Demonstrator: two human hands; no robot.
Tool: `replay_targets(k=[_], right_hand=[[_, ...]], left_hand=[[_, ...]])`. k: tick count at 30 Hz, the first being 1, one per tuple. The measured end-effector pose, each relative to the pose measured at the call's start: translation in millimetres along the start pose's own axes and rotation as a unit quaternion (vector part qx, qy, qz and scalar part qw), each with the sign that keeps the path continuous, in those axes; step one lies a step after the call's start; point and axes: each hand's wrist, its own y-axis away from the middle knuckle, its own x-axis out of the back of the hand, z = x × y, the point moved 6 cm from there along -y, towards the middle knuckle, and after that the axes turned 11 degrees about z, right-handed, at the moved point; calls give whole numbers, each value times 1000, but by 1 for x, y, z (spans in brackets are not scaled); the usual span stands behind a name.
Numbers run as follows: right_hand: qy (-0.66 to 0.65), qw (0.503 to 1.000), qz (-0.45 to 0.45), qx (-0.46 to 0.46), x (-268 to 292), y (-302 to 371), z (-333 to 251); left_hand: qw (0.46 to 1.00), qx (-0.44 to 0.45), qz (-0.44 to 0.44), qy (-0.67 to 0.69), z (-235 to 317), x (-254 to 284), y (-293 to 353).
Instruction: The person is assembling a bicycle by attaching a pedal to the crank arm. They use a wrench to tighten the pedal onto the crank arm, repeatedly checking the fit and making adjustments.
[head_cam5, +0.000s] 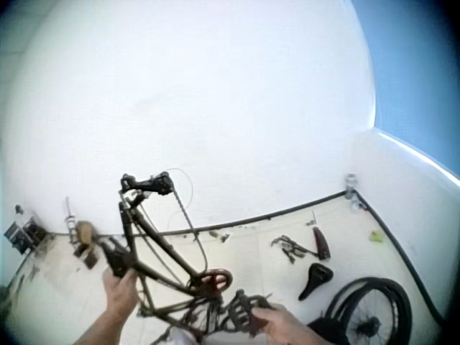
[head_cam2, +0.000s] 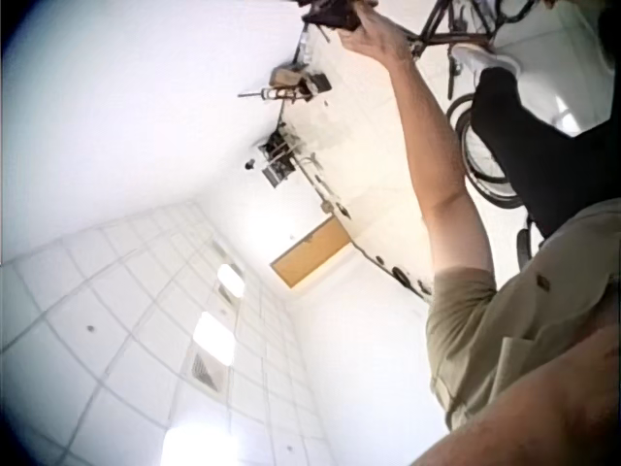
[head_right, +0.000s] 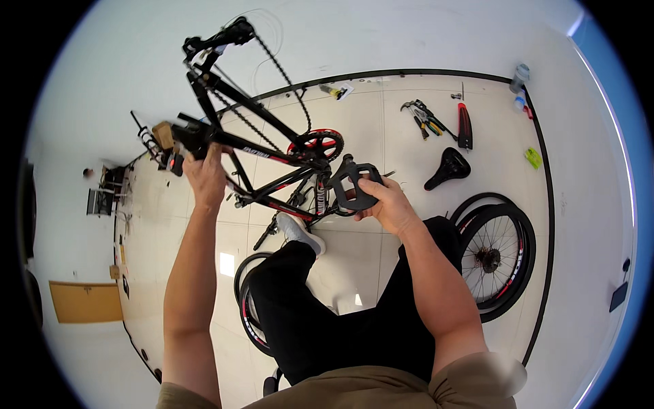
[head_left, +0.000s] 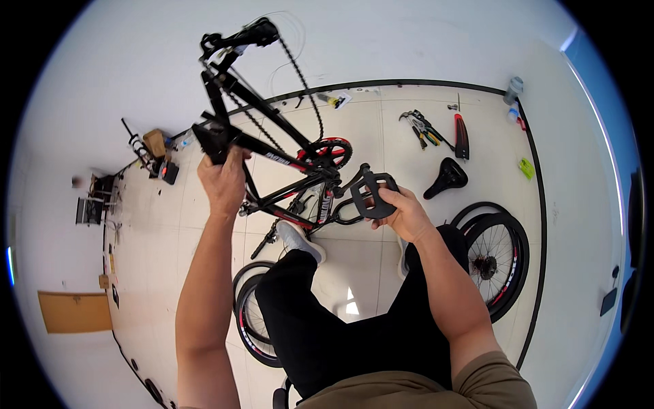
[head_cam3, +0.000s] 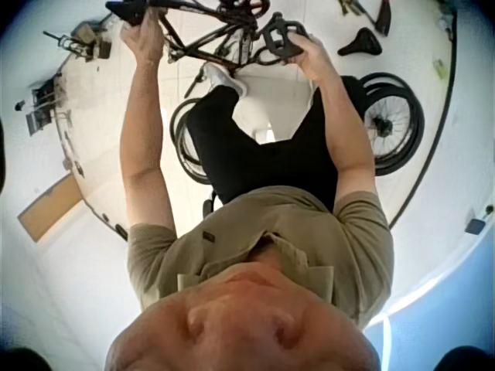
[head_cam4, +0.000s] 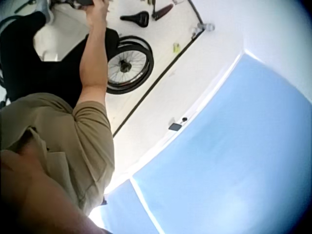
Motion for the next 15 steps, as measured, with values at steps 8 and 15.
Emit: replay_targets(k=[8,15], right_hand=[[11,1000,-27,2,-11,-3,16],[0,999,-40,-27,-15,-9,27]], left_hand=[[995,17,93,22,0,-5,3],[994,30,99,25,-1,-6,2]])
